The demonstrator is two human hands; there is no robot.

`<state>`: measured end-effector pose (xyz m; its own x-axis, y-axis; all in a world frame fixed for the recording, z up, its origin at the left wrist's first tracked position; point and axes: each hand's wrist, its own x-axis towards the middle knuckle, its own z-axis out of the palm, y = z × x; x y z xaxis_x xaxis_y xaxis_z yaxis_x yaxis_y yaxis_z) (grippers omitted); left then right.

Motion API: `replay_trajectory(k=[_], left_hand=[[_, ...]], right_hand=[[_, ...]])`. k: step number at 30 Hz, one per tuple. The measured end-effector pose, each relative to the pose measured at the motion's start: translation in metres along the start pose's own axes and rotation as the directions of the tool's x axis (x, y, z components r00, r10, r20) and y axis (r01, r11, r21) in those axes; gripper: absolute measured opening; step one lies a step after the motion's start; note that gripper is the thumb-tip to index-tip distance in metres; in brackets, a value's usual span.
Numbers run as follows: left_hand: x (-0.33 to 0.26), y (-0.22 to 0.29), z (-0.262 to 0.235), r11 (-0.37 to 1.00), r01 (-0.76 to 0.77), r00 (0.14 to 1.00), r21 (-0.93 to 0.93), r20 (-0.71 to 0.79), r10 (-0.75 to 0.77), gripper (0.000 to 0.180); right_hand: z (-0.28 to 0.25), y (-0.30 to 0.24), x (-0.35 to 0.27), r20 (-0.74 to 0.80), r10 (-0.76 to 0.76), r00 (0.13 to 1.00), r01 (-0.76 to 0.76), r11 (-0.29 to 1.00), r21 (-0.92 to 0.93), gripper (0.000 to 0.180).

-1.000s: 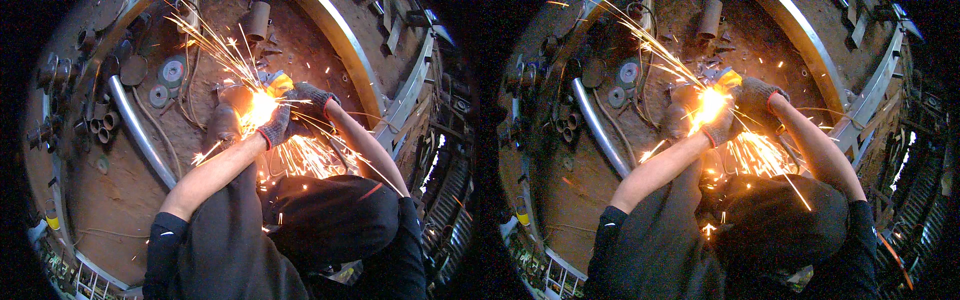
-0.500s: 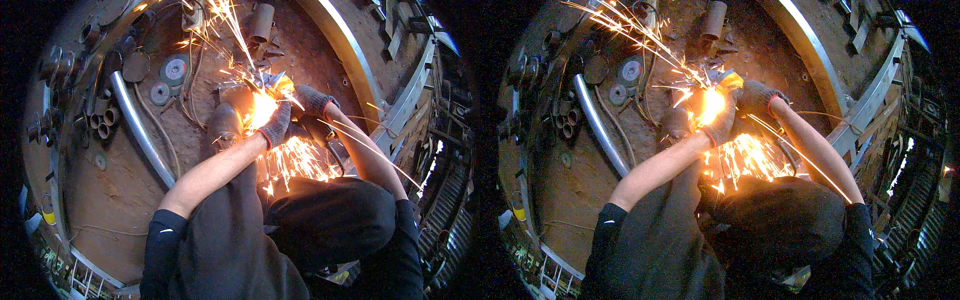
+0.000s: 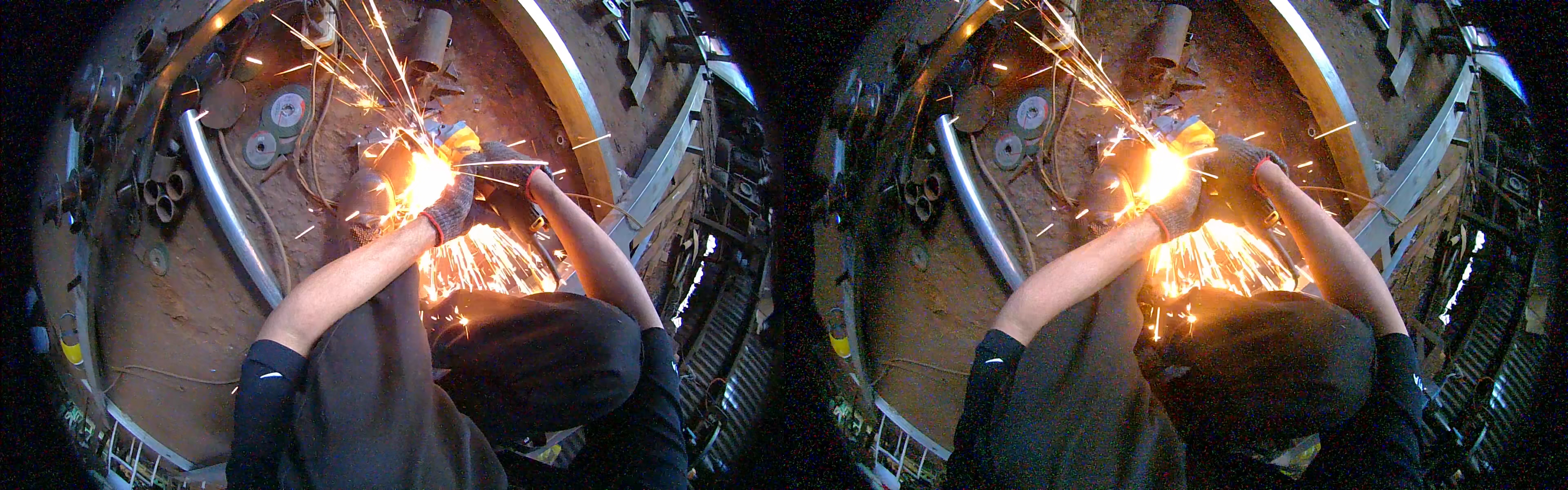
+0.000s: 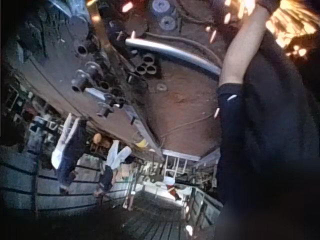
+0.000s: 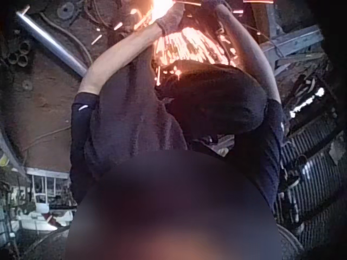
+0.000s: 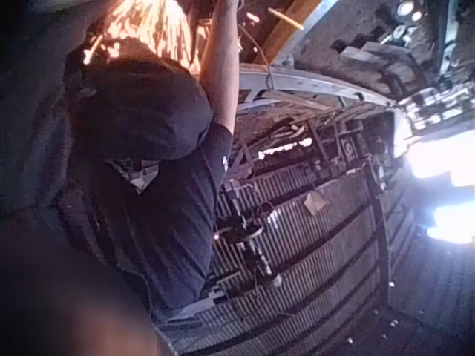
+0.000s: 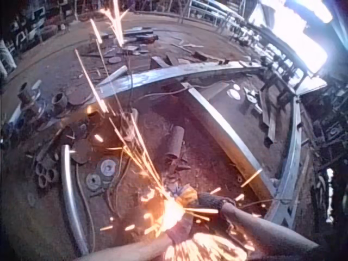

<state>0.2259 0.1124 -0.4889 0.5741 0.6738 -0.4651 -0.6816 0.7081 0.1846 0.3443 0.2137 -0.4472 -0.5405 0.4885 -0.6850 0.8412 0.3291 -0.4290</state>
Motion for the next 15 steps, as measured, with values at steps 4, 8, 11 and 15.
replay_trajectory(k=[4, 8, 11, 15], left_hand=[[0.0, -0.002, -0.002, 0.999, -0.035, 0.999, -0.041, -0.006, 0.035, 0.066], [-0.003, -0.001, -0.002, 0.999, -0.035, 0.999, -0.028, -0.002, 0.035, 0.063], [-0.004, 0.002, 0.0, 0.999, -0.002, 1.0, -0.047, -0.012, 0.002, 0.061], [-0.004, 0.003, 0.003, 0.994, -0.074, 0.996, -0.078, -0.05, 0.071, 0.059]], right_hand=[[0.001, 0.0, 0.002, 0.056, 0.219, 0.974, -0.226, 0.95, 0.217, 0.044], [0.003, 0.008, 0.006, -0.017, -0.111, 0.994, 0.112, 0.99, 0.083, 0.044], [0.009, 0.011, 0.011, 0.028, 0.144, 0.989, -0.146, 0.98, 0.134, 0.045], [0.013, 0.014, 0.015, 0.007, 0.155, 0.988, -0.151, 0.946, 0.286, 0.047]])
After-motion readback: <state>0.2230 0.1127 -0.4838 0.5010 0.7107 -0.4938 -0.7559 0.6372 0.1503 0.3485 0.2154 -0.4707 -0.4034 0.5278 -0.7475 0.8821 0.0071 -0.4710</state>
